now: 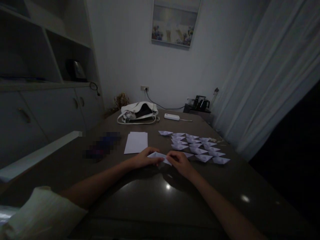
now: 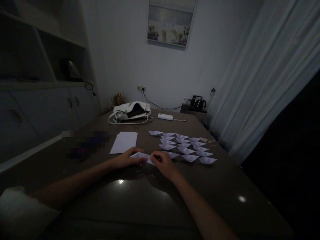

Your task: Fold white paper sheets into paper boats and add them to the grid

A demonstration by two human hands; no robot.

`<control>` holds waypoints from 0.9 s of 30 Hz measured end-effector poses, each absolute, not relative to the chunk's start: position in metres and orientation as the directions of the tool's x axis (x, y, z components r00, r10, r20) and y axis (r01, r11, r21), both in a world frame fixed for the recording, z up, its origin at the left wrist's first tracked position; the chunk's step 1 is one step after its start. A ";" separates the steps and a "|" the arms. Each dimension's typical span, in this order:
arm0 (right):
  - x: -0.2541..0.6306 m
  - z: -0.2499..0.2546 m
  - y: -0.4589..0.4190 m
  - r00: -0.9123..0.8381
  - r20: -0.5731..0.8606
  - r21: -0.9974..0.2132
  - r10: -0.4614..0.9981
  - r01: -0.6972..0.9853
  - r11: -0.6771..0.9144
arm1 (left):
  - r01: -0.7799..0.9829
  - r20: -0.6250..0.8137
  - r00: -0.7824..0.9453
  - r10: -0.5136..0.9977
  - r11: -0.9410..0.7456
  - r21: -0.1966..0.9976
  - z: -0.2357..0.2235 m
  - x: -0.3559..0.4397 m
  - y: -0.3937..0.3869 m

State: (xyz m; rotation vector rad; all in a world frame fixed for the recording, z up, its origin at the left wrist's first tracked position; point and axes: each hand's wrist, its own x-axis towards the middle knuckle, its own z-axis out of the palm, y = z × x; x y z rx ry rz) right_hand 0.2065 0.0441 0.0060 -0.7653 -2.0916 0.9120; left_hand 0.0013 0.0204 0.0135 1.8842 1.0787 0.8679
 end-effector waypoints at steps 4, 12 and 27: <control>0.210 0.007 0.046 -0.541 0.442 -0.660 0.715 0.344 0.668 | 0.399 0.223 0.429 0.876 -0.405 0.822 0.013 0.001 0.030; 0.209 -0.005 0.041 -0.646 0.475 -0.259 0.597 0.546 0.797 | 0.545 0.344 0.528 0.777 -0.620 0.564 0.011 -0.001 0.031; 0.201 0.006 0.023 -0.599 0.359 -0.100 0.715 0.737 0.668 | 0.759 0.375 0.591 0.714 -0.650 0.041 0.010 0.004 0.030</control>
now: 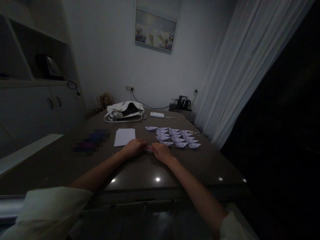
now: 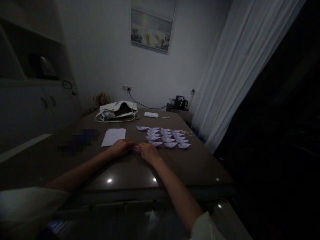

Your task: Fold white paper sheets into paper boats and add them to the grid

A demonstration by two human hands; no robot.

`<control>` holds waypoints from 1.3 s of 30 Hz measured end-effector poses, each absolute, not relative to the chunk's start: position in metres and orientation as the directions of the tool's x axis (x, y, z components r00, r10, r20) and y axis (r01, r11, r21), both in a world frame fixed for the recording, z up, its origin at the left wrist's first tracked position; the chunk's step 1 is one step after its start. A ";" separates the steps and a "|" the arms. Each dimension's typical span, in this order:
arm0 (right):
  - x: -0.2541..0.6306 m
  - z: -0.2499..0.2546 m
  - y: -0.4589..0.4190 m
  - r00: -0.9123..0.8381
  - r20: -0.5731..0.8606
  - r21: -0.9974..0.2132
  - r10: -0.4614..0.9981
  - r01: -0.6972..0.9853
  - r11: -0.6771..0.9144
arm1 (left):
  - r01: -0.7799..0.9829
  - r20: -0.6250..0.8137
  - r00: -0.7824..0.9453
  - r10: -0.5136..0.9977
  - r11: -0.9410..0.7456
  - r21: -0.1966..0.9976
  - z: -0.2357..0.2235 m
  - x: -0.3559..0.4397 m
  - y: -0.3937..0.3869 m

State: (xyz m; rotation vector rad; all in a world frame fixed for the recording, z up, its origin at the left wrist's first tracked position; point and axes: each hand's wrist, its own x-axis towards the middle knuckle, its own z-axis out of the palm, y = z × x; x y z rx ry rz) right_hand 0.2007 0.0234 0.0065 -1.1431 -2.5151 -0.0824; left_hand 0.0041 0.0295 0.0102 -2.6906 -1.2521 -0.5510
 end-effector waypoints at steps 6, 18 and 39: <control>0.203 0.009 0.020 -0.562 0.373 -0.083 0.738 0.772 0.630 | 0.813 0.384 0.544 0.746 -0.581 -0.022 0.015 0.001 0.028; 0.214 0.006 0.025 -0.576 0.367 -0.106 0.731 0.754 0.648 | 0.812 0.351 0.567 0.745 -0.576 -0.091 0.019 -0.012 0.029; 0.219 0.009 0.022 -0.597 0.397 -0.088 0.698 0.732 0.676 | 0.746 0.369 0.656 0.658 -0.641 -0.182 0.015 -0.002 0.025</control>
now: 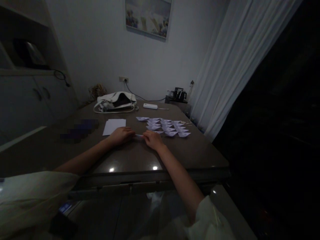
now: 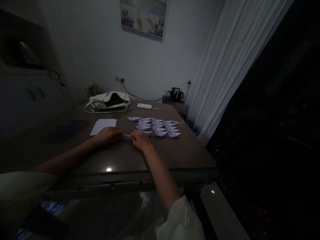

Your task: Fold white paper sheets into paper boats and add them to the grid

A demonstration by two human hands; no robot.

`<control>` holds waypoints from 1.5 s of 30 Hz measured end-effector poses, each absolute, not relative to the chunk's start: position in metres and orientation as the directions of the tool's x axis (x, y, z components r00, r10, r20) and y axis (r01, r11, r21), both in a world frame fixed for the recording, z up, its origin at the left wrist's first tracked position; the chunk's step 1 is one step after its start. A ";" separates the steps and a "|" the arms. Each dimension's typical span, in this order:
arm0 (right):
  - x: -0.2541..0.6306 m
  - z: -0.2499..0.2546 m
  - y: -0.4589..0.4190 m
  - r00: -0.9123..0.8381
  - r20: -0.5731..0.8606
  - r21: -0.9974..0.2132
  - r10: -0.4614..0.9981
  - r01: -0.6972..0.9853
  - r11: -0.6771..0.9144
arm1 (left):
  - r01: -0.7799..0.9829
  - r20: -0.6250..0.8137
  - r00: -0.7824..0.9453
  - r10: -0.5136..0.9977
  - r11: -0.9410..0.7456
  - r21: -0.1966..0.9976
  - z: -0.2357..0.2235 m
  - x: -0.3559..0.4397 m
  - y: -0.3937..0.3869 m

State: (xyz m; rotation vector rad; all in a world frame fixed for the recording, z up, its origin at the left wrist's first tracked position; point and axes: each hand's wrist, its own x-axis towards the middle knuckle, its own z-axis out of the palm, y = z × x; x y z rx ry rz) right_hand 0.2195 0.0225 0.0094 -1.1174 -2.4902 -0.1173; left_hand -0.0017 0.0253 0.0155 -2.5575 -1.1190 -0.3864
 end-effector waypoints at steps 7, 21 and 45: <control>0.218 0.008 0.024 -0.609 0.404 -0.138 0.683 0.698 0.703 | 0.748 0.323 0.657 0.681 -0.644 -0.163 0.014 0.004 0.023; 0.219 0.005 0.028 -0.494 0.393 -0.163 0.775 0.792 0.588 | 0.836 0.324 0.543 0.774 -0.534 -0.128 0.009 0.001 0.030; 0.217 0.014 0.014 -0.637 0.325 -0.082 0.698 0.717 0.692 | 0.697 0.244 0.715 0.655 -0.694 -0.180 0.013 0.011 0.025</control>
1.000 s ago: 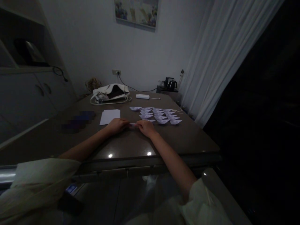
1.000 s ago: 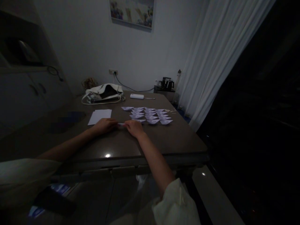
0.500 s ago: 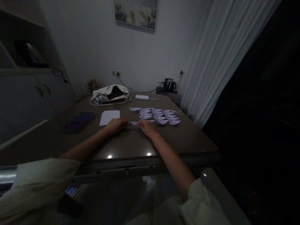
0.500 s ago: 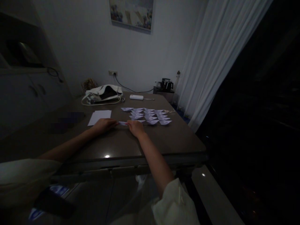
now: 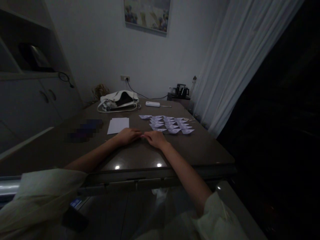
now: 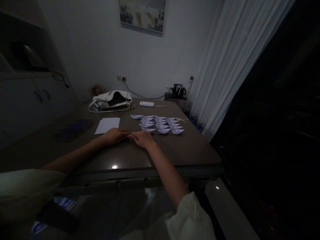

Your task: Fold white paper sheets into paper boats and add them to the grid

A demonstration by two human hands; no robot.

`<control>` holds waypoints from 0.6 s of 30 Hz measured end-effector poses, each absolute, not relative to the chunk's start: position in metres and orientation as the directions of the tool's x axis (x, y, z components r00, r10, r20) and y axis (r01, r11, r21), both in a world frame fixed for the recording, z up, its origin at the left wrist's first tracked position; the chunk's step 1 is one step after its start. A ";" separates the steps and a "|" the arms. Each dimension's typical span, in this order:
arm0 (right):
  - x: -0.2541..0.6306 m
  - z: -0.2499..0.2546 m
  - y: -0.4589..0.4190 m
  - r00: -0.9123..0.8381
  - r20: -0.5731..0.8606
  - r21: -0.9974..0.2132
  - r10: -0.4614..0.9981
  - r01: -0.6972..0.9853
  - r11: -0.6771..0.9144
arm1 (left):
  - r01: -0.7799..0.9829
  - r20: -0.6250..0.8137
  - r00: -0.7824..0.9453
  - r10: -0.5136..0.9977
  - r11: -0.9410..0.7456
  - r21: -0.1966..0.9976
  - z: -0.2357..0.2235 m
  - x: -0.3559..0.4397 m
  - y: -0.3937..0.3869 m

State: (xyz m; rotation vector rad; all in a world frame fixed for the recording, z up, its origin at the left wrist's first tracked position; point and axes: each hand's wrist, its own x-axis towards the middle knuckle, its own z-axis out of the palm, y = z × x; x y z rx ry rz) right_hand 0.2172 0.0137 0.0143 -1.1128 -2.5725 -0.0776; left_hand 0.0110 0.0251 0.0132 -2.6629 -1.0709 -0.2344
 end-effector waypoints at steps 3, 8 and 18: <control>0.216 0.014 0.014 -0.625 0.317 -0.070 0.713 0.734 0.675 | 0.692 0.244 0.720 0.650 -0.697 -0.188 0.014 0.011 0.026; 0.215 0.015 0.013 -0.626 0.304 -0.051 0.718 0.742 0.668 | 0.685 0.246 0.727 0.641 -0.702 -0.197 0.012 0.011 0.026; 0.213 0.016 0.011 -0.633 0.305 -0.029 0.712 0.741 0.671 | 0.712 0.266 0.698 0.665 -0.683 -0.161 0.010 0.008 0.028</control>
